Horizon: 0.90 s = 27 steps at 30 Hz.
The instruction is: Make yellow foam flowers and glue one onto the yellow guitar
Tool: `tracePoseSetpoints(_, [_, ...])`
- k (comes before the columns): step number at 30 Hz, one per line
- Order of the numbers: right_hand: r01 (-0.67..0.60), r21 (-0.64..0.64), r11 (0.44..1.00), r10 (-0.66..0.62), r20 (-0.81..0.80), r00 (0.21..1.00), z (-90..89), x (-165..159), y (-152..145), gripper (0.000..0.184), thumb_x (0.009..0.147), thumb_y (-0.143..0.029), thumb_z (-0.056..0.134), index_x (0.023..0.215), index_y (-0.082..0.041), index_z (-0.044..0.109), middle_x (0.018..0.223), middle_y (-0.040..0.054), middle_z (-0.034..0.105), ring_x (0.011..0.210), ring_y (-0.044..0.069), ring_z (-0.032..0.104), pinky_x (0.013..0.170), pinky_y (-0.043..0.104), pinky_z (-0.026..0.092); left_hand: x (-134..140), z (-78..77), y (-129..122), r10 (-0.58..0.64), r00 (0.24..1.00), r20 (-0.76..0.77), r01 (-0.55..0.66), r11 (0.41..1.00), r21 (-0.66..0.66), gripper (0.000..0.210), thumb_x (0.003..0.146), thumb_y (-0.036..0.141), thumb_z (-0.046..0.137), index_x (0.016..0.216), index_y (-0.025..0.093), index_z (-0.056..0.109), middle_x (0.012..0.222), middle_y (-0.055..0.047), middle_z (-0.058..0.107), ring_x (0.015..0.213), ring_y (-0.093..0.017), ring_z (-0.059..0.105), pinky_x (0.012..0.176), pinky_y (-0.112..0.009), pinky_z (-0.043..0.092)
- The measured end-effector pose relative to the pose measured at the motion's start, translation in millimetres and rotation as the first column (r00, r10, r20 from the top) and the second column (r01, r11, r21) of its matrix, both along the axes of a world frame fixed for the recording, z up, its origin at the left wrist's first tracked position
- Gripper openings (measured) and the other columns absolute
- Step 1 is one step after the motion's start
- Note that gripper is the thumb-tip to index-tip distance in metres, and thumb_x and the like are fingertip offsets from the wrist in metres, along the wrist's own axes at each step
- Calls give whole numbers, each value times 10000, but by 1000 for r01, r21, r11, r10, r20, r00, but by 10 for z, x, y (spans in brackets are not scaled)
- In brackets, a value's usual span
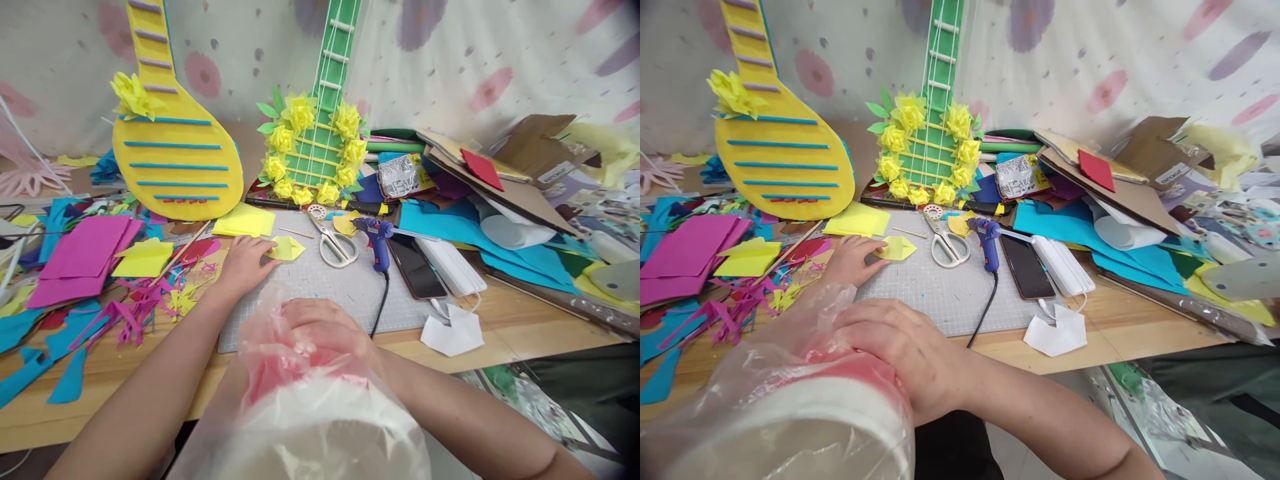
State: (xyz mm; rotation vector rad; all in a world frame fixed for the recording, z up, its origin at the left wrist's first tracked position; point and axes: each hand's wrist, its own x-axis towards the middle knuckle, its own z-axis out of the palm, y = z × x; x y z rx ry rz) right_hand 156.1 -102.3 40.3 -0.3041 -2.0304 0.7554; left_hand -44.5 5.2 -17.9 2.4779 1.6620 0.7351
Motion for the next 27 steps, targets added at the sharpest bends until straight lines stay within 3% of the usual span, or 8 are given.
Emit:
tracePoseSetpoints(7, [8, 139, 990, -4, -33, 999, -9, -21, 4, 515, 806, -401, 560, 1263, -208, 424, 1171, 90, 617, 1164, 202, 545, 1032, 331, 447, 44, 74, -50, 51, 997, -60, -52, 999, -16, 210, 793, 316, 582, 955, 202, 652, 892, -47, 694, 895, -225, 590, 894, -387, 378])
tracePoseSetpoints(22, [37, 126, 991, -39, 10, 999, -47, -26, -9, 569, 780, -489, 552, 1290, -306, 377, 1188, 33, 617, 1117, 204, 575, 1014, 335, 465, 24, 22, -17, 41, 999, 29, -39, 998, -56, 325, 765, 321, 629, 1065, 196, 633, 854, -10, 701, 847, -201, 589, 898, -362, 370])
tracePoseSetpoints(27, [53, 77, 996, -62, 111, 992, -80, -17, -18, 479, 770, -544, 556, 1189, -329, 469, 1110, 23, 645, 1066, 226, 606, 971, 369, 499, 26, 20, -21, 16, 1000, 25, -14, 998, -57, 310, 753, 339, 633, 1038, 216, 633, 883, -8, 699, 866, -201, 592, 931, -375, 355])
